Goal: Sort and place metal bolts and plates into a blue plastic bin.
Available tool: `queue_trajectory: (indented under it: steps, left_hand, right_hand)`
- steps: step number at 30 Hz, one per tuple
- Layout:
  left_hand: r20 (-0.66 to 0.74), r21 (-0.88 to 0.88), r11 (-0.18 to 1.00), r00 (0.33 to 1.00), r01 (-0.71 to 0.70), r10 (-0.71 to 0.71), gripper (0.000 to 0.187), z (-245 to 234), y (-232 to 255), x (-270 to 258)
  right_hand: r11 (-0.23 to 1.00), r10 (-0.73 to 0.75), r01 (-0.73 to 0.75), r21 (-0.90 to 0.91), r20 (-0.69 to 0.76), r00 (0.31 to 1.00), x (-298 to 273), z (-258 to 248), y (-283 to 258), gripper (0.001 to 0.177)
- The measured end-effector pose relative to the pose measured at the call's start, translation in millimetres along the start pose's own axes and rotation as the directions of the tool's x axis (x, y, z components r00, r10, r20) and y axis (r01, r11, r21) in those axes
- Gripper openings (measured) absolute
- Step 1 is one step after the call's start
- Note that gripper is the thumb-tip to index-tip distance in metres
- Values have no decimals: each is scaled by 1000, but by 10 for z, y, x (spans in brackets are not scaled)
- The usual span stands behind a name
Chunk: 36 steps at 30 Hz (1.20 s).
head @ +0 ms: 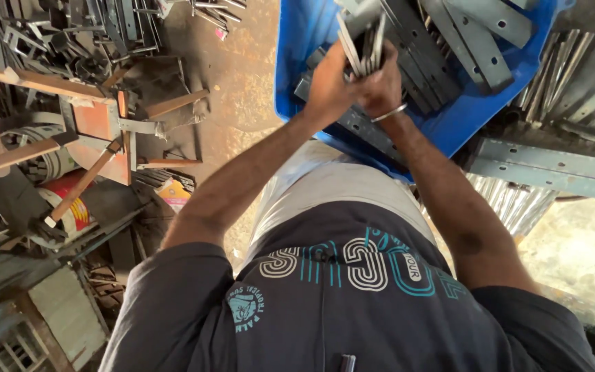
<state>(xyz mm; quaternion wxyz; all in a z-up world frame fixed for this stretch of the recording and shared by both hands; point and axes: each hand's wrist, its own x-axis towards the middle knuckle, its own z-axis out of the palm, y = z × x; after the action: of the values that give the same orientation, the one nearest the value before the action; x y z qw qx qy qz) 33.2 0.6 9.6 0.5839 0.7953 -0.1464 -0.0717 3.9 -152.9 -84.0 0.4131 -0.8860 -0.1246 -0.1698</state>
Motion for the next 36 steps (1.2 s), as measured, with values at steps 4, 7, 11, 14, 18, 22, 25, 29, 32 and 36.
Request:
queue_trajectory:
  steps: [4,7,11,14,18,22,25,29,32,36]
  left_hand:
    - [13,9,1000,1000,2,-2,72,57,0,-129]
    - [40,-24,988,987,155,-154,67,94,91,-207]
    - [100,-8,998,993,67,-66,73,42,167,-163]
    - [46,21,998,997,53,-54,68,139,-52,-78]
    - [-139,-112,976,970,186,-201,50,232,-355,149]
    - [-20,-577,800,976,166,-217,48,-44,-139,102]
    - [89,-680,645,912,349,-400,59,-156,-37,-55]
    - [393,-353,593,690,724,-608,60,-471,-63,-276]
    - [529,109,728,580,677,-619,56,-900,116,-263]
    - [480,383,829,678,408,-556,55,-1147,250,-124]
  right_hand:
    - [939,280,-277,204,14,960,-96,0,-91,67]
    - [741,455,-475,475,166,875,-189,-10,-70,44]
    - [605,481,-470,643,176,859,-371,296,348,34]
    - [308,537,-467,829,254,805,-452,472,589,37]
    - [943,206,-220,251,79,975,183,-104,-85,64]
    - [994,107,-101,-43,209,972,448,-601,-493,79]
    - [973,220,-171,-154,407,886,377,-684,-503,76]
    - [867,494,-371,-334,680,542,205,-632,-492,85]
    - [805,556,-454,-382,752,354,-62,-459,-436,91]
    - [844,514,-406,-351,746,424,-339,-132,-354,71]
